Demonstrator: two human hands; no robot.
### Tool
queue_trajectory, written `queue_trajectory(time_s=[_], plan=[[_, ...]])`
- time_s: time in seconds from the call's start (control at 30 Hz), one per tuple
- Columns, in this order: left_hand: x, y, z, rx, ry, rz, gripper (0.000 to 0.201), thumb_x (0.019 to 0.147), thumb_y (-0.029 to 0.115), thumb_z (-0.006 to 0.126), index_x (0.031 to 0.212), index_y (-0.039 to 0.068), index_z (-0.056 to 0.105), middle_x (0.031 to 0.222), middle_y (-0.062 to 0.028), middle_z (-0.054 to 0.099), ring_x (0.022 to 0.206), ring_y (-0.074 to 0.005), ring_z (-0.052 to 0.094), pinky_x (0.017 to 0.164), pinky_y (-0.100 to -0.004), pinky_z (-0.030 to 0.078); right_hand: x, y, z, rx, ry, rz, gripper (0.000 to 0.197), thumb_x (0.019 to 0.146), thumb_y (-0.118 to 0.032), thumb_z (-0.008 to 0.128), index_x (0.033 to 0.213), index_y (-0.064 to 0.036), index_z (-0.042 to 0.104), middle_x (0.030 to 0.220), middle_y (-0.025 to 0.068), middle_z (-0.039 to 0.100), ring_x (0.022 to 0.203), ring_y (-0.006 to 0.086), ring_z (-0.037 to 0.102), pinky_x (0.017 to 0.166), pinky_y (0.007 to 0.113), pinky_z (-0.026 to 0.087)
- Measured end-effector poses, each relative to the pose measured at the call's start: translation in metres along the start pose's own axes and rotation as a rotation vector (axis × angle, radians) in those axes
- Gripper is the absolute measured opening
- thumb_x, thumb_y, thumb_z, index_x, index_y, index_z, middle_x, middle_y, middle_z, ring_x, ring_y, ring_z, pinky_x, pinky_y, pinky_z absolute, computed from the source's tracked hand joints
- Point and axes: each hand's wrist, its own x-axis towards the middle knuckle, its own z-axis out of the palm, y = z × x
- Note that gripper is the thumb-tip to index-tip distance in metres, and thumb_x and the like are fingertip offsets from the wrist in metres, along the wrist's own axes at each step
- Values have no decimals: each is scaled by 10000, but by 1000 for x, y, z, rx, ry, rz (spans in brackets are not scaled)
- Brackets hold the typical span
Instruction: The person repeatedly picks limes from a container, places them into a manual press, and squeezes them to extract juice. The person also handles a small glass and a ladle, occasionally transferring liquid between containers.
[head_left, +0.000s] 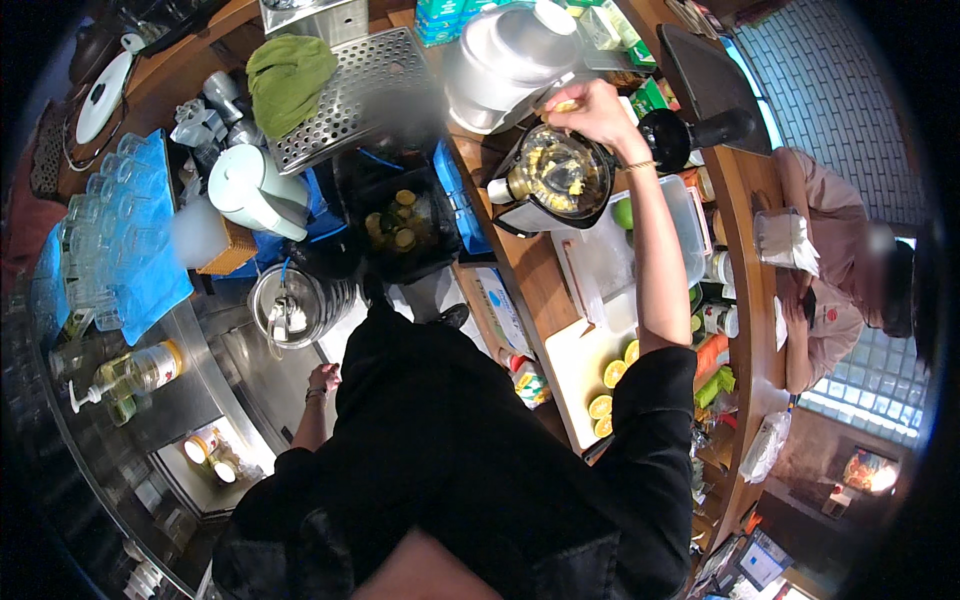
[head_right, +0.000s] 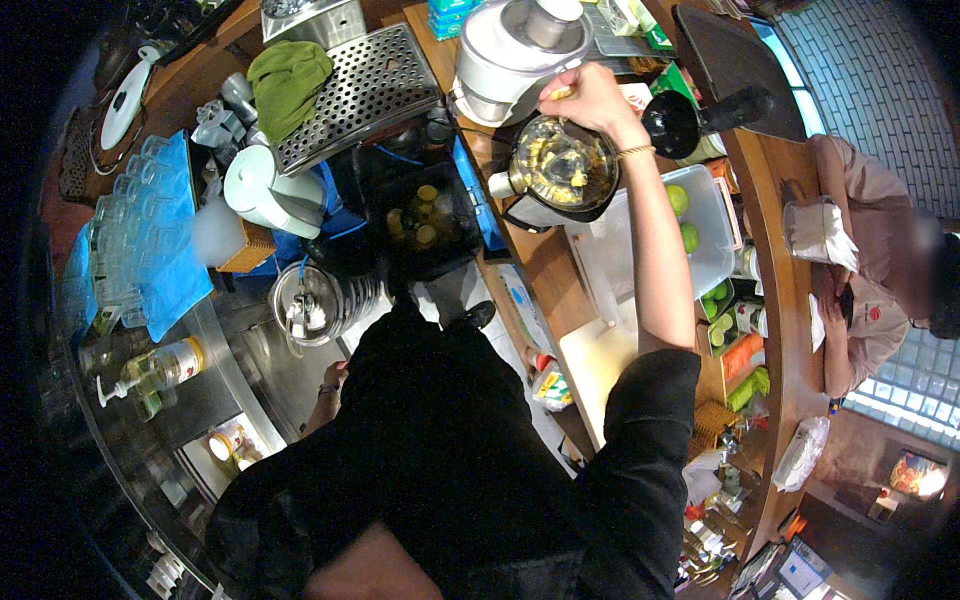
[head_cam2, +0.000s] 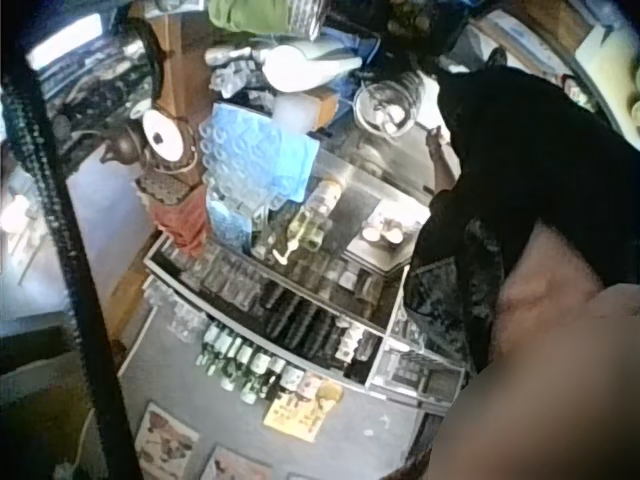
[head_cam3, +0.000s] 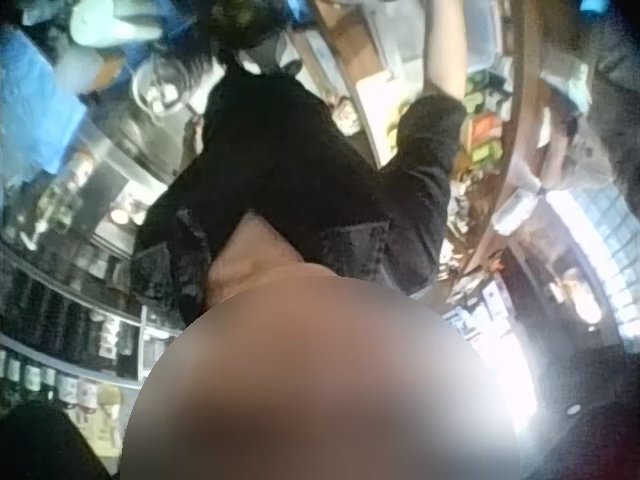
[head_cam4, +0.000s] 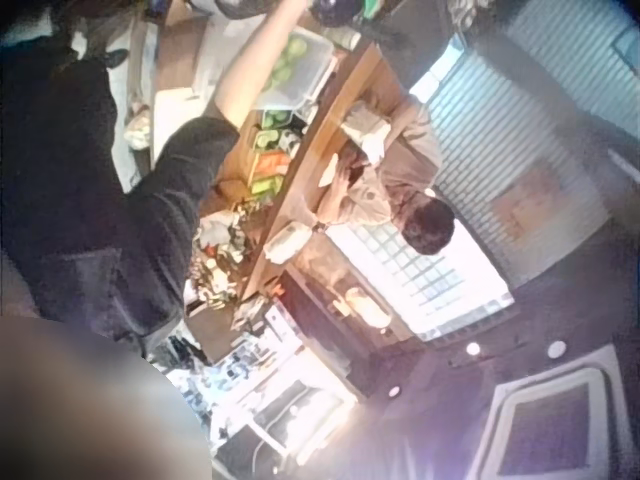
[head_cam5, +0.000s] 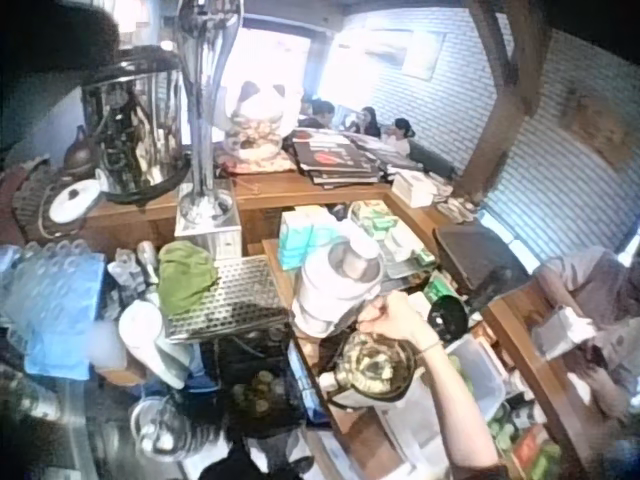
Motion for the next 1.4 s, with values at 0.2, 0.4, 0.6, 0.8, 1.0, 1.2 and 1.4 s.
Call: queue_trajectory(time_s=[0.2,0.4,0.6,0.8,1.0,1.2,1.4], plan=[[-11,-11,-5,-117,1,-39,184,909,138,658,1084,82,669,788,-10,644,588,-103,556,492,-259,445,-3,-86,27,421,-343,-103,207,748,-152,783,924,-46,759,883,81,747,766,132,698,744,296,560],[3,4,-9,-267,-63,-70,194,908,146,665,1089,77,669,787,-13,644,590,-103,559,494,-257,447,1,-97,134,-78,-128,-504,338,683,-181,784,979,-28,722,922,158,704,907,333,670,814,412,537],[15,6,-6,-104,-28,16,298,883,218,727,1130,65,658,776,-21,639,590,-109,577,497,-264,469,-24,-121,80,16,22,-284,188,799,-71,608,955,3,682,894,224,679,880,392,661,821,448,537],[6,4,-8,807,112,306,275,902,266,657,1093,70,682,879,-83,703,759,-216,676,676,-346,540,-63,0,3,-262,170,25,245,831,26,560,1038,2,689,993,200,700,939,340,683,854,398,539],[0,14,-18,812,114,338,258,894,269,675,1059,71,675,840,-61,678,708,-188,650,621,-325,525,-81,49,39,-318,11,7,216,807,-2,549,983,21,674,1109,191,620,1045,360,613,923,415,500],[4,43,-11,262,79,248,246,881,264,711,1026,71,663,772,-22,635,614,-133,600,519,-283,493,-120,47,53,-460,140,-60,171,847,-44,542,965,51,621,1082,207,605,1057,358,588,912,437,495],[16,22,-12,450,62,267,272,870,303,648,1064,114,669,893,-64,653,756,-219,619,648,-338,509,-137,19,45,-496,-53,45,138,881,-85,551,920,41,590,987,218,606,957,399,605,849,477,507]])
